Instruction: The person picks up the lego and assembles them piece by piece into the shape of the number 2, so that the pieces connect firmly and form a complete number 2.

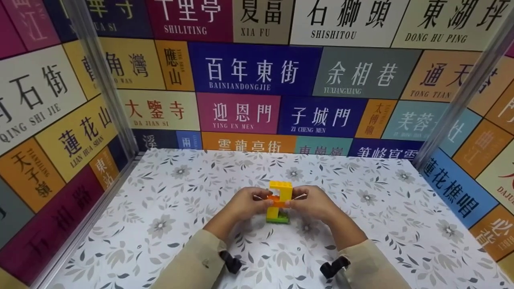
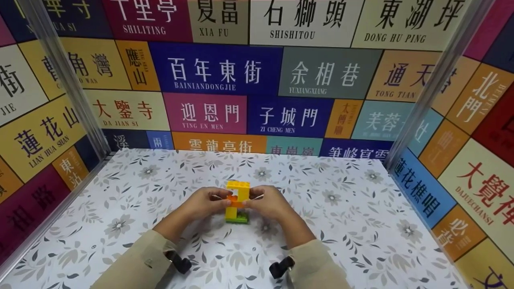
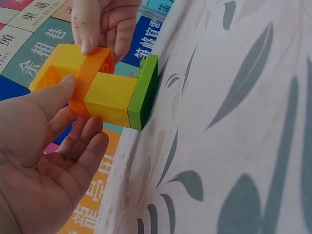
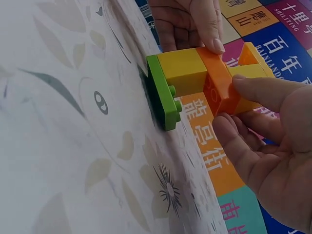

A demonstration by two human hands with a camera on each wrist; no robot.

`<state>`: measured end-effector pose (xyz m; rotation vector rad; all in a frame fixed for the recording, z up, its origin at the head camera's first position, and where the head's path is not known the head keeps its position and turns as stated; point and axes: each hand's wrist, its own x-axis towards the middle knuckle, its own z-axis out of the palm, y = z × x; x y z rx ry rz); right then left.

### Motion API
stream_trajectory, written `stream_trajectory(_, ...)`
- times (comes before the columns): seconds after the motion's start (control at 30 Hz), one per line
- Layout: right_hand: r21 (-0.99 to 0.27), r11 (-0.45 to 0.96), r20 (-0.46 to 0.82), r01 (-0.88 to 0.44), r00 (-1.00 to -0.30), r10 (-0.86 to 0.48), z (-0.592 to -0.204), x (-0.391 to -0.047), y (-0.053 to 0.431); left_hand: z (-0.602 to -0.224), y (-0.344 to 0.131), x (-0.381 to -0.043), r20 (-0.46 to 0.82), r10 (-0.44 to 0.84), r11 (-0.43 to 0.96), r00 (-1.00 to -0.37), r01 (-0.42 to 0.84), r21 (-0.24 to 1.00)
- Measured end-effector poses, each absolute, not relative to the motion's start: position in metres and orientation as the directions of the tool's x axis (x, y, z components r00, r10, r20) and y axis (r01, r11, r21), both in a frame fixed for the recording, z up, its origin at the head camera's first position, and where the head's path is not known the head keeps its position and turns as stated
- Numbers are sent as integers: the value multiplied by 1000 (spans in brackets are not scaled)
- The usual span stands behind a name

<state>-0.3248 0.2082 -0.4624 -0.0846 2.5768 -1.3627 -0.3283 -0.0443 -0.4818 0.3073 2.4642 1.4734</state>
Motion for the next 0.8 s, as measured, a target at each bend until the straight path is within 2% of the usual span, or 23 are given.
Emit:
stream_trajectory(0.1,-836,543,-176,77,-975,-134,-462,-325,208,-482,-44,-329,-91,294,459,-951,57,887)
stream_trajectory(0.37,-888,442,-208,125,-968,-143,-464,-330,211,-485,-43,-335,-140,263,393,-955,-26,919)
stream_trajectory(0.6,-950,252,-242,186,-947,-212,-469,-332,214,-488,-42,-333,-157,261,346,-953,-59,936)
stream_trajectory(0.8,-959,188,-257,210,-926,-276,-473,-334,214,-489,-39,-331,-210,249,245,-945,-148,958)
